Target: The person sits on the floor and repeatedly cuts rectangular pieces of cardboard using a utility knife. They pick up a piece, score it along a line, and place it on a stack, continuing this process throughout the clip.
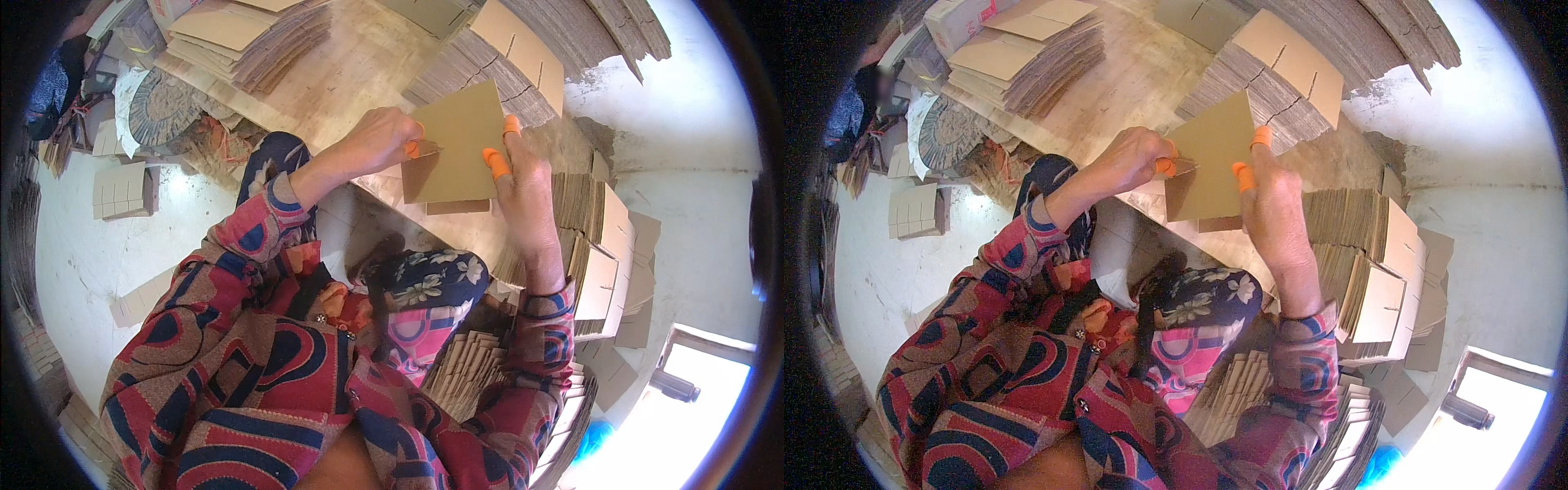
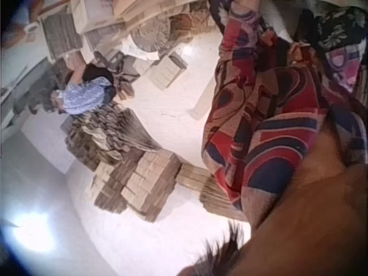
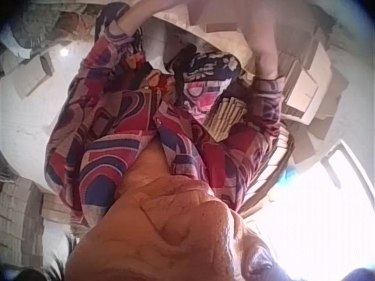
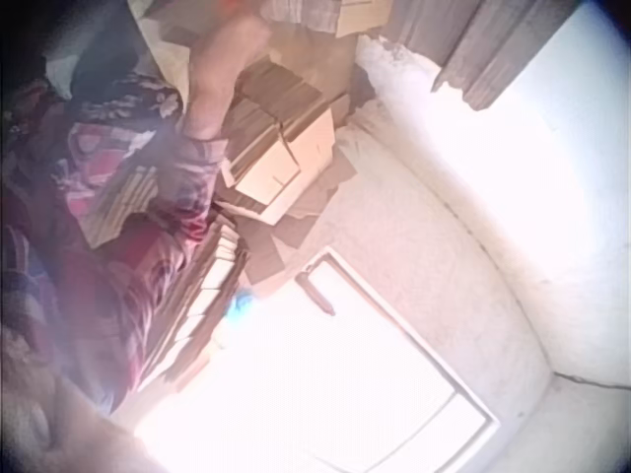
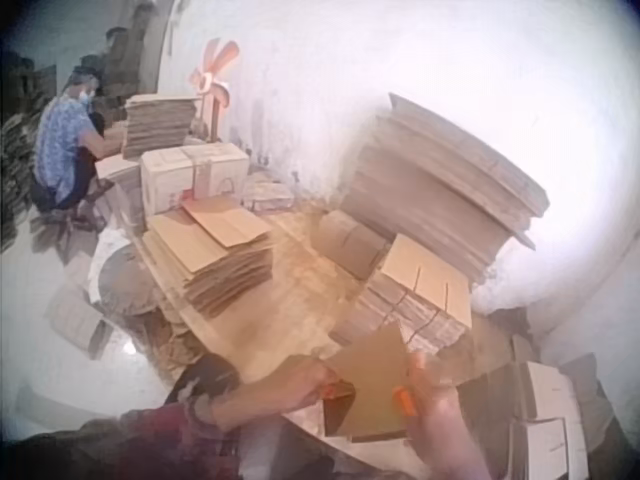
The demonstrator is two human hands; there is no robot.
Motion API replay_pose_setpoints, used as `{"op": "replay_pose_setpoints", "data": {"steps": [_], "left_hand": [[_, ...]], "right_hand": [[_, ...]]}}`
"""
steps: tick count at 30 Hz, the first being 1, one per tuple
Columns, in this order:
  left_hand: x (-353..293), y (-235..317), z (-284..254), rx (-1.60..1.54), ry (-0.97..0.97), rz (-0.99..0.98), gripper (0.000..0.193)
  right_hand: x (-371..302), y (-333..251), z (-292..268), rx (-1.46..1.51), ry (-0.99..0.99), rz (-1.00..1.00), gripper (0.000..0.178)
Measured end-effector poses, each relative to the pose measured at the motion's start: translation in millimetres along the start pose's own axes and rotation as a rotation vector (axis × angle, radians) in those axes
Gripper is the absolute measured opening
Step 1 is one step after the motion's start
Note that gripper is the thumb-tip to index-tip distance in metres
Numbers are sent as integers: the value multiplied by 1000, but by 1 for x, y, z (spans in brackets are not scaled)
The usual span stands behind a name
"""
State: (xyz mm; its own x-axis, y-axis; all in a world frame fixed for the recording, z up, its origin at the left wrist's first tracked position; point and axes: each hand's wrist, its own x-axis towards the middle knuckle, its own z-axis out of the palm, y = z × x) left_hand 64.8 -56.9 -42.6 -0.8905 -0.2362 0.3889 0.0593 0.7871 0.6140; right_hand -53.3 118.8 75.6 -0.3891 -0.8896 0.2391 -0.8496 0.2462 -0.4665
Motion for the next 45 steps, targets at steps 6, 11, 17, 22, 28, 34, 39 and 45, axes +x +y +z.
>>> {"op": "replay_pose_setpoints", "data": {"steps": [6,11,17,22,28,34,39,45], "left_hand": [[0,14,3,32,-38,1,10],[-5,25,-3,122,-161,-88,19],[-5,41,2,250,97,171,55],[11,30,14,395,60,314,67],[22,23,16,333,-79,341,62],[23,32,9,238,-330,348,25],[14,22,14,177,-276,479,10],[-11,33,-7,207,-172,564,12]], "right_hand": [[-35,19,71,-172,-120,-13,52],[-35,3,50,-335,-211,142,60],[-27,75,13,-567,168,8,50],[-30,45,26,-66,-230,277,50],[-53,53,43,-237,-108,157,27],[-65,48,40,-77,-50,12,11],[-74,37,47,-189,-51,49,11],[-81,9,51,-353,25,-10,17]]}}
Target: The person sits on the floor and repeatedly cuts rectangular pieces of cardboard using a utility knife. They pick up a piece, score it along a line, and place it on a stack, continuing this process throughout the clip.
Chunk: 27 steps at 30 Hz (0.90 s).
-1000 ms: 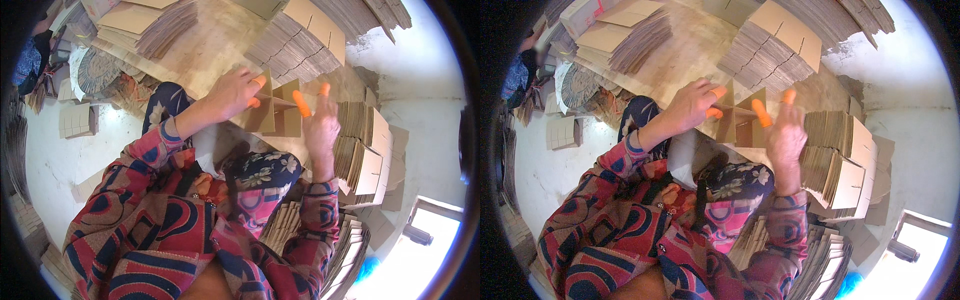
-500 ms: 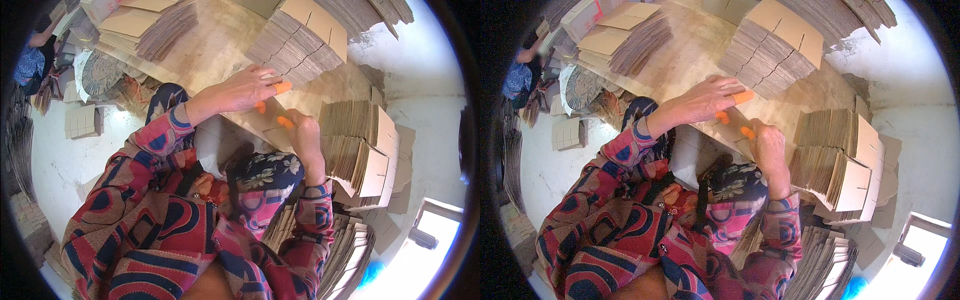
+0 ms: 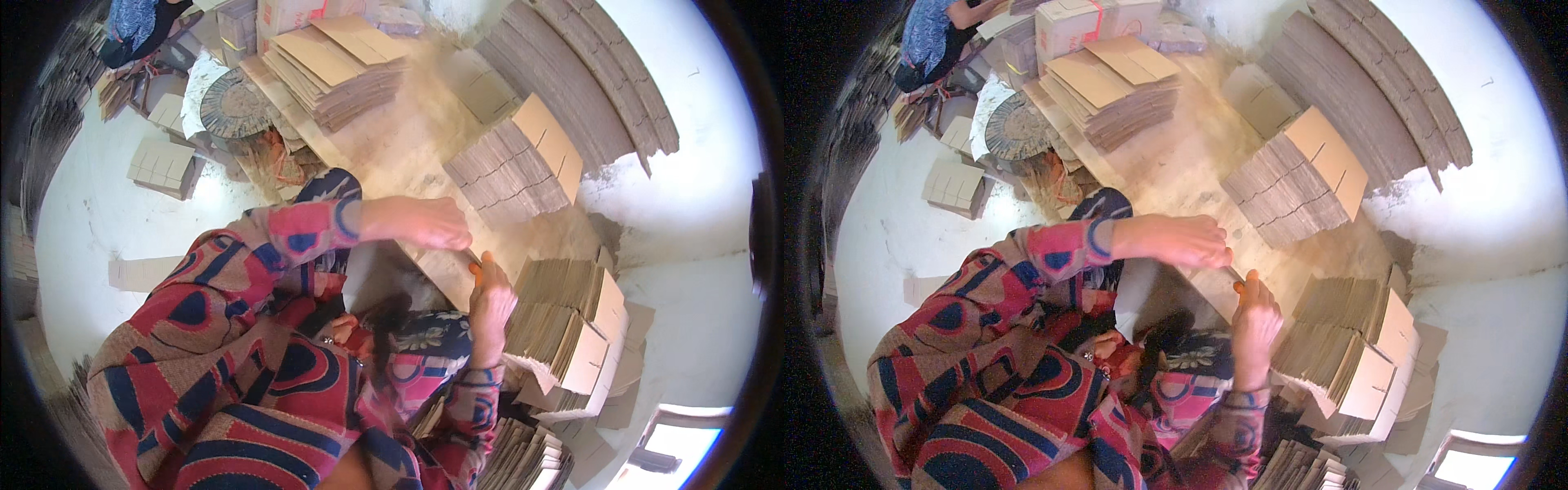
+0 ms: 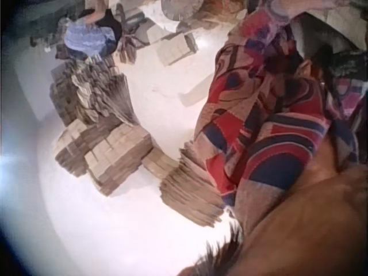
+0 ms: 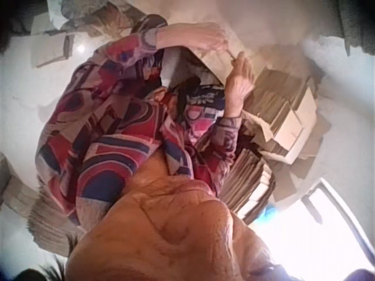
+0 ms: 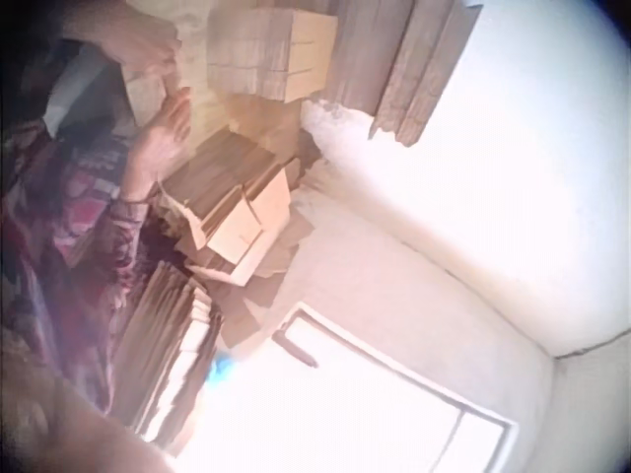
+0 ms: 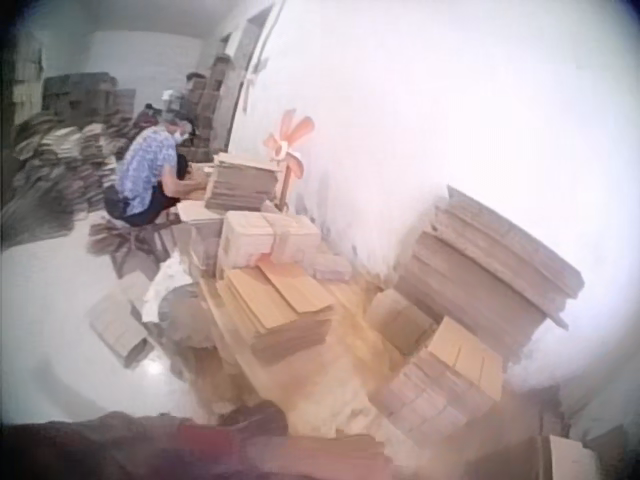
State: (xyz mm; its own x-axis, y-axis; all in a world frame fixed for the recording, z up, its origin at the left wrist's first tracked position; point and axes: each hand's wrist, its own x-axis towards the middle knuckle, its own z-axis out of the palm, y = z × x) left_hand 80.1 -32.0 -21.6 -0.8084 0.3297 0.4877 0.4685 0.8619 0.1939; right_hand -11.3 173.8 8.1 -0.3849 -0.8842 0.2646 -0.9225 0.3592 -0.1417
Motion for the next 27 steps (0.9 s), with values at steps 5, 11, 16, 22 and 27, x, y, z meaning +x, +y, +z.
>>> {"op": "replay_pose_setpoints", "data": {"steps": [5,11,16,22,27], "left_hand": [[-12,59,-110,722,90,-111,32],[-53,-38,-141,1156,136,-698,45],[-106,-133,-145,926,-126,-867,21],[-108,-153,-132,793,-134,-1038,10],[-96,-90,-130,702,84,-1012,19]], "right_hand": [[-25,-36,-36,-427,629,-54,44],[-72,-45,-2,-280,466,137,35],[-120,-69,62,52,356,174,23],[-154,-72,77,281,154,289,11],[-153,-64,90,285,143,301,10]]}}
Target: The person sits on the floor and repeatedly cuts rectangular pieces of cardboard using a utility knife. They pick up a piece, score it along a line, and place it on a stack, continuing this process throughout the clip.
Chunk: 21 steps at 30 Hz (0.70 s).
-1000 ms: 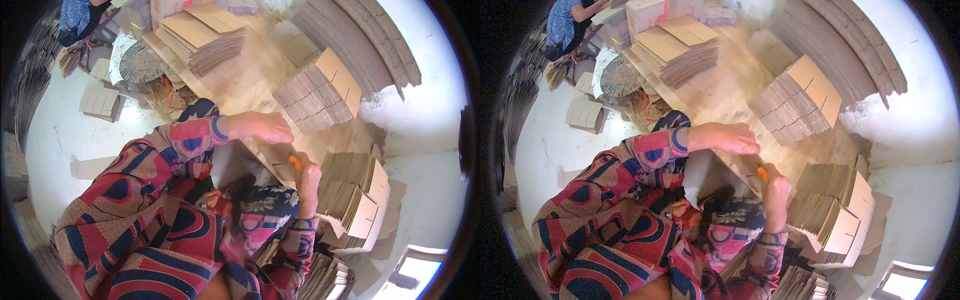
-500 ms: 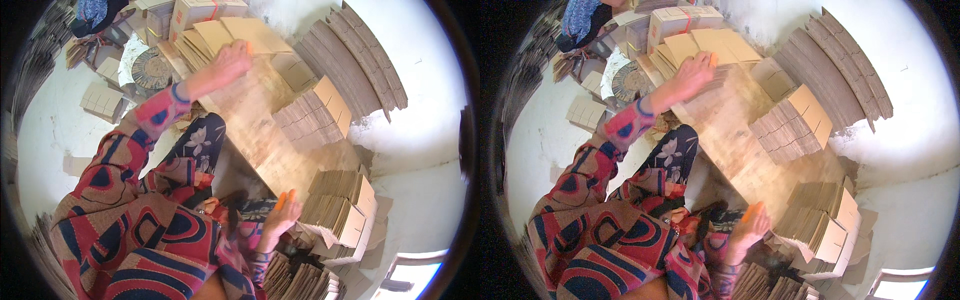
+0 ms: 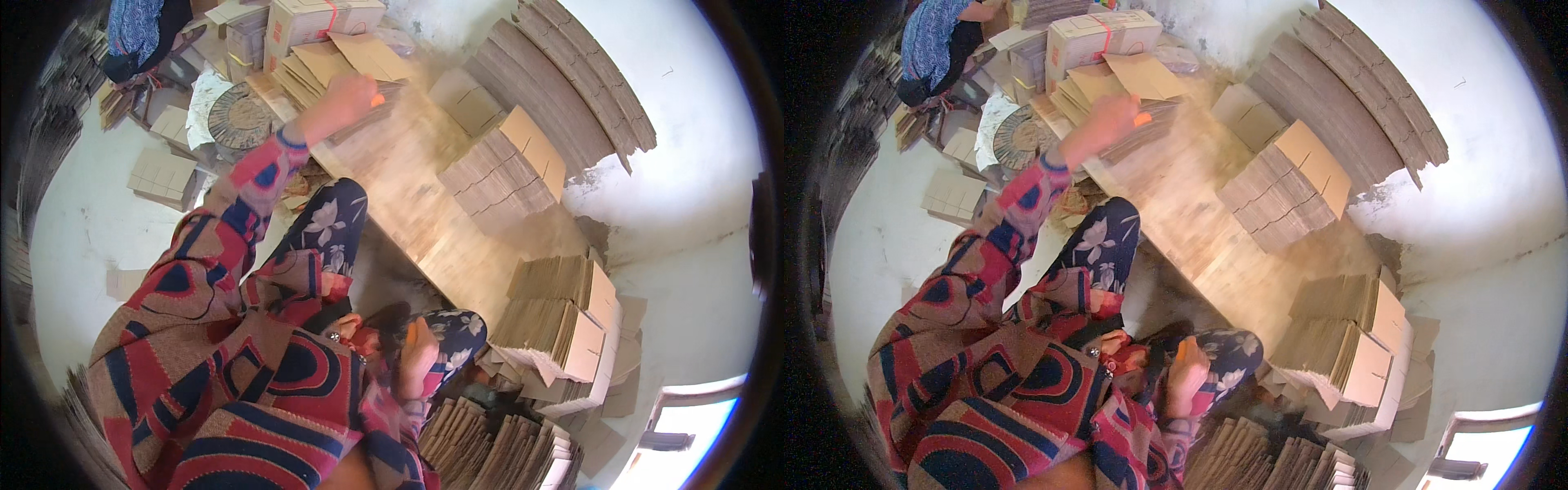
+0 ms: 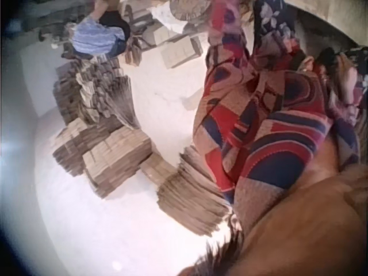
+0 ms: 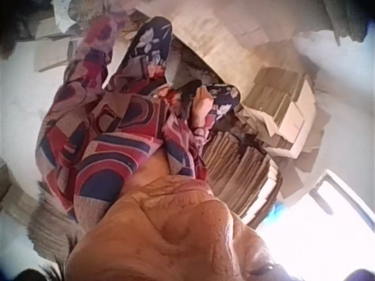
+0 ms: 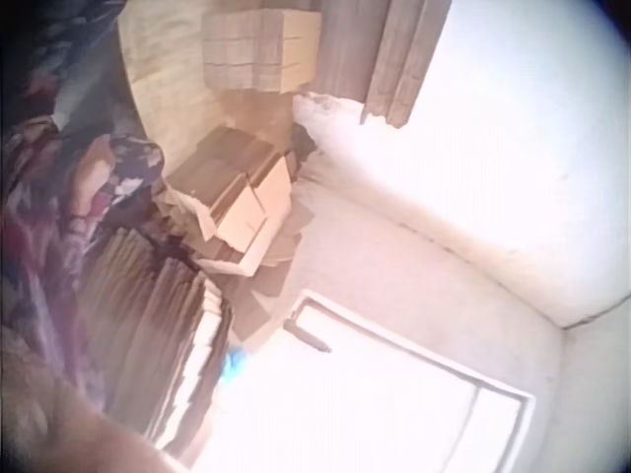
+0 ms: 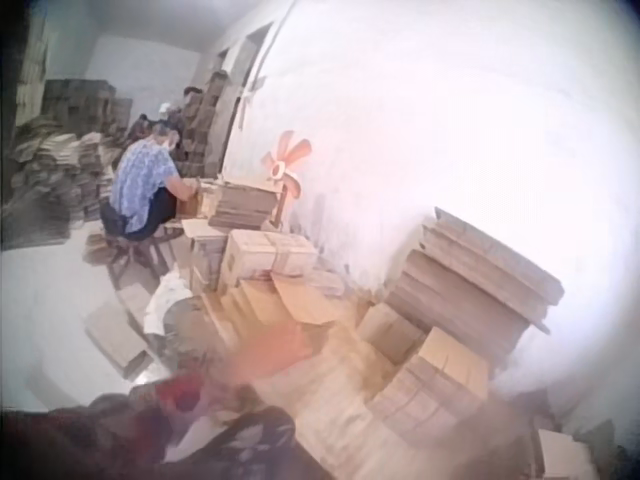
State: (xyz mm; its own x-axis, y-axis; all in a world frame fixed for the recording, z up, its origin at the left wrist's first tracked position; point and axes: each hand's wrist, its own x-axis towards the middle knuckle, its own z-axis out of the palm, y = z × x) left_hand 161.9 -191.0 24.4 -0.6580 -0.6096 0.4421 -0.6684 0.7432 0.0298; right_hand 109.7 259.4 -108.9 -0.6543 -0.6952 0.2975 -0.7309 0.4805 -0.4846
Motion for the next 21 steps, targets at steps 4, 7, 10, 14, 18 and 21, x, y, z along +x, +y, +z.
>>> {"op": "replay_pose_setpoints", "data": {"steps": [4,7,10,14,18,21], "left_hand": [[-92,56,-5,-161,-56,230,34],[-177,91,11,-153,-42,628,14],[-236,101,43,-259,-191,800,9],[-247,100,60,-485,-408,862,19],[-214,108,42,-646,-606,464,28],[-181,77,50,-1198,-158,-288,32]], "right_hand": [[4,-1,2,39,-11,39,16],[5,-4,-11,111,59,87,23],[16,8,-22,51,234,-98,14],[46,44,-73,-219,335,11,22],[75,62,-133,-319,462,8,25],[80,52,-151,-365,518,70,26]]}}
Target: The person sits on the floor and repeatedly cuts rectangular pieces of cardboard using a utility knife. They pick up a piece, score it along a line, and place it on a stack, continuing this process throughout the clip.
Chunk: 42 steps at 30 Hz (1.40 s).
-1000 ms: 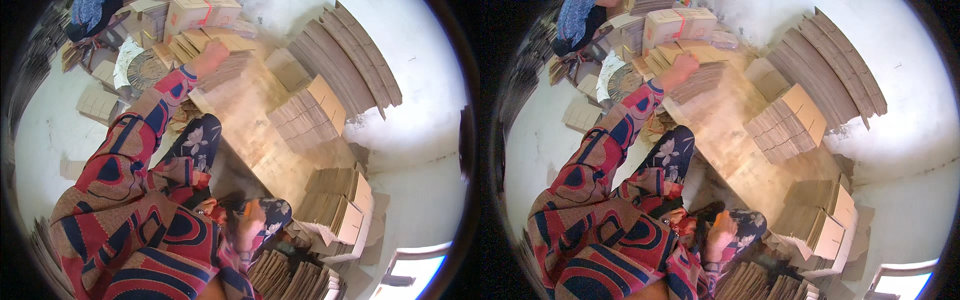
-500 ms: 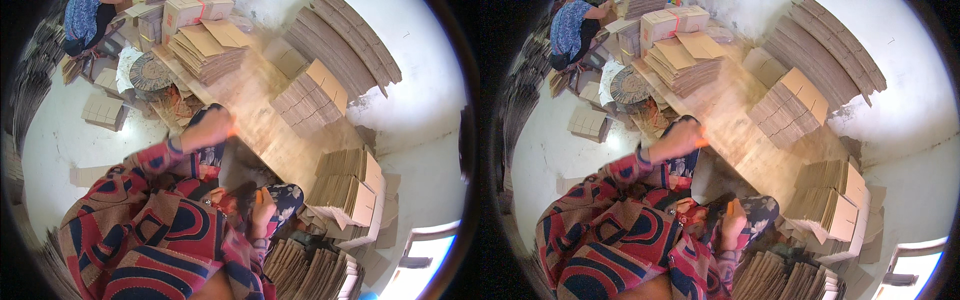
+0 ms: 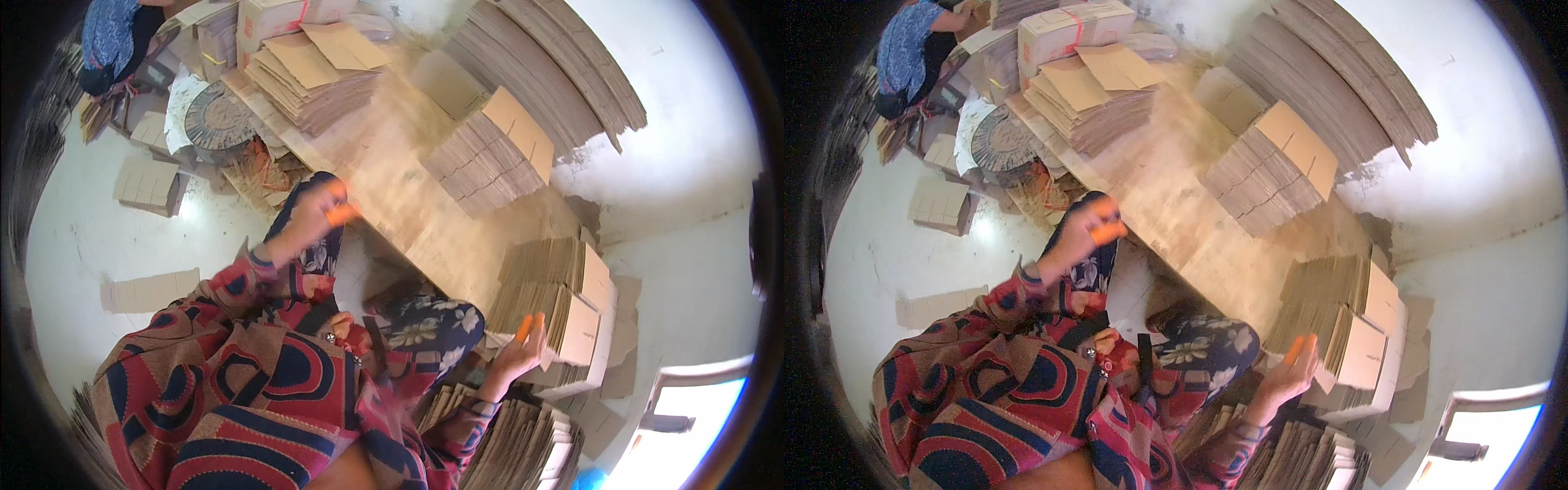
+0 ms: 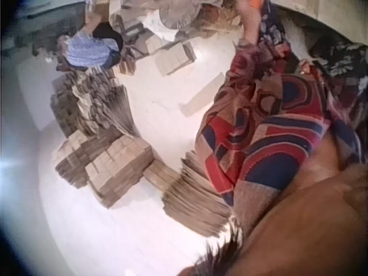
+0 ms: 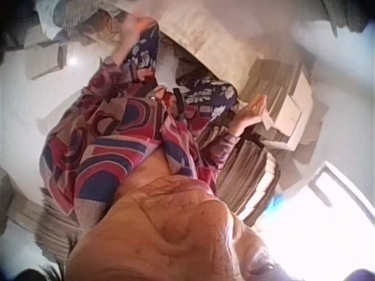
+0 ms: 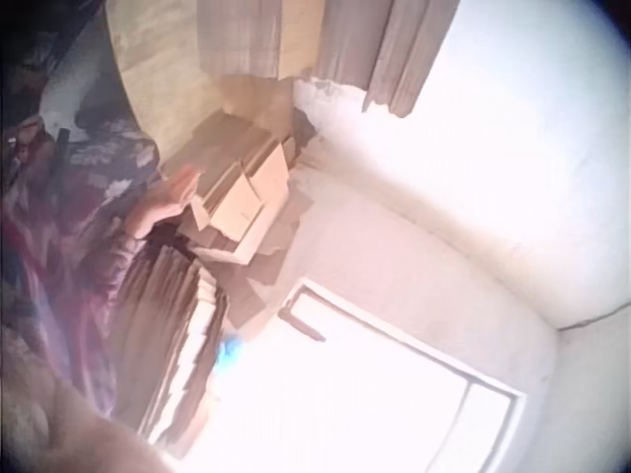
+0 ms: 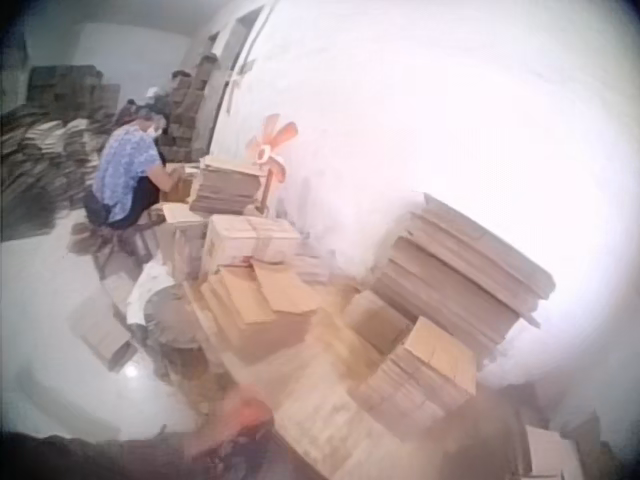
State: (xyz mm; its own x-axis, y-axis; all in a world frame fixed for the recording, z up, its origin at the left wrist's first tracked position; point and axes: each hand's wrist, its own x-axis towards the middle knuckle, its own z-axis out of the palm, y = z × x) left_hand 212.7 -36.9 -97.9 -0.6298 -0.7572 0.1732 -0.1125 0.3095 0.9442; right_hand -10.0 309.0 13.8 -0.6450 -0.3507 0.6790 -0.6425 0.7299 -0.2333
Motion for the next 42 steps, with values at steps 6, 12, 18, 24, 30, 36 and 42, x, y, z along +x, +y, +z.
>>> {"op": "replay_pose_setpoints", "data": {"steps": [6,12,18,24,30,36,42], "left_hand": [[110,-112,-129,-755,833,-62,57],[148,-176,-187,-870,663,-343,48],[168,-137,-152,-883,455,-315,78],[182,-169,-149,-911,316,-360,76],[221,-137,-87,-806,265,-316,68],[273,-165,-72,-734,203,-348,69],[314,-169,-54,-735,253,-324,51]], "right_hand": [[-42,-5,69,126,-188,17,28],[-37,-11,105,221,-343,143,26],[-18,-20,112,250,-450,162,22],[-15,-24,130,277,-508,64,21],[-11,-30,133,218,-548,65,19],[-15,-26,136,192,-575,45,19],[-12,-25,140,124,-637,31,20]]}}
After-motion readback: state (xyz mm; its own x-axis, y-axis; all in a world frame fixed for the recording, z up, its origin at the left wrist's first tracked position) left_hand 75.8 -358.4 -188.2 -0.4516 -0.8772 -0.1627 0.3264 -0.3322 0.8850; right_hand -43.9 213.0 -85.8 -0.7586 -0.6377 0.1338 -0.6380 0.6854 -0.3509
